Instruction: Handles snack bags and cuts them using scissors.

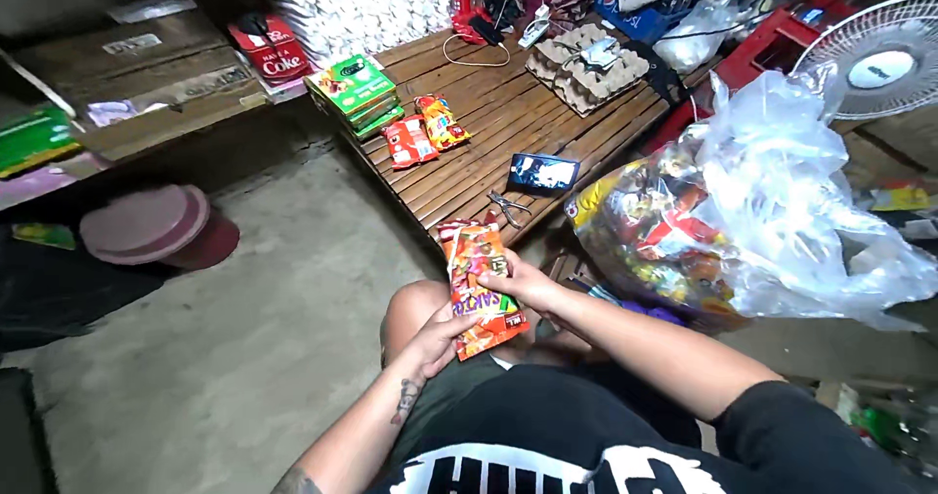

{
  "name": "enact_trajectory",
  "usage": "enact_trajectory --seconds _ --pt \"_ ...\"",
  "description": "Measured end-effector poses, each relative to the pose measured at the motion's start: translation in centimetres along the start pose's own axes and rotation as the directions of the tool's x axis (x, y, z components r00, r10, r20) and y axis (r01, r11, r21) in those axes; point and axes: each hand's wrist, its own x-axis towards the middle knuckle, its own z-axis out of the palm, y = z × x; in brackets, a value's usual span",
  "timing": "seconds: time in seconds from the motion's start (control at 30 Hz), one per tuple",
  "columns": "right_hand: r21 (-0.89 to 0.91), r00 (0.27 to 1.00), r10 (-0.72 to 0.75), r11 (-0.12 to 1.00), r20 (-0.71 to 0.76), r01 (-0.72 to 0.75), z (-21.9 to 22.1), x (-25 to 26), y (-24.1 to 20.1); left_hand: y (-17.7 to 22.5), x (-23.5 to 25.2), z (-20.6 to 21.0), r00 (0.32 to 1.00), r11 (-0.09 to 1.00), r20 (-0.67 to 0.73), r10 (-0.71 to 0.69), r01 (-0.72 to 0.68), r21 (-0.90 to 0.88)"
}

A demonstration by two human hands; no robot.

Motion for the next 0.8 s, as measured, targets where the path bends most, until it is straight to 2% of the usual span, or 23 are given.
enact_trajectory --seconds 0.07,0.13,0.2,0.27,0.3,0.43,0.5,0.6,0.63,0.7,0.77,0.8 --pt "-0.182 0.999 0.029 0.983 0.043 -0.021 -1.0 1.7 -0.9 -0.2 0.6 -0.2 0.996 0.999 -0.088 0.010 -0.013 -0.031" --pt "-0.427 0.998 0.028 0.903 -0.049 -0.047 -2.9 4.3 -1.4 0.0 1.1 -0.2 0.986 0.996 -0.169 -0.002 -0.012 -0.084" --pt "-0.702 0.989 -0.035 0.708 -0.145 -0.078 -5.8 7.7 -0.7 0.2 1.5 -0.3 0.977 0.989 -0.213 -0.022 -0.009 -0.146" --pt "-0.854 0.971 -0.128 0.509 -0.203 -0.111 -8.3 10.7 0.6 0.1 1.9 -0.5 0.979 0.987 -0.204 -0.004 -0.029 -0.158" --pt "-0.870 0.958 -0.146 0.468 -0.248 -0.154 -8.9 11.8 1.0 0.0 2.0 -0.7 0.980 0.988 -0.199 0.011 -0.041 -0.149" --pt "-0.828 0.879 -0.138 0.428 -0.456 -0.362 -9.2 14.0 2.5 -0.3 2.6 -1.1 0.976 0.993 -0.214 0.038 -0.062 -0.104" --pt "-0.825 0.860 -0.151 0.403 -0.488 -0.397 -9.2 14.2 3.7 -0.4 2.5 -1.3 0.975 0.994 -0.220 0.041 -0.062 -0.088" --pt "-0.857 0.872 -0.164 0.338 -0.460 -0.389 -9.0 13.4 4.0 -0.4 2.3 -1.4 0.972 0.996 -0.228 0.061 -0.076 -0.057" --pt "-0.852 0.875 -0.145 0.347 -0.462 -0.393 -9.0 12.8 3.8 -0.4 2.3 -1.4 0.970 0.996 -0.233 0.068 -0.082 -0.047" --pt "-0.784 0.876 -0.082 0.490 -0.476 -0.380 -9.0 10.9 3.3 -0.5 2.3 -1.4 0.968 0.995 -0.236 0.085 -0.096 -0.033" --pt "-0.549 0.881 0.010 0.778 -0.473 -0.304 -9.2 8.1 3.4 -0.5 2.4 -1.2 0.967 0.994 -0.231 0.105 -0.108 -0.001" --pt "-0.332 0.891 0.081 0.910 -0.447 -0.249 -9.2 6.3 3.7 -0.6 2.3 -1.1 0.968 0.994 -0.227 0.110 -0.107 0.025"
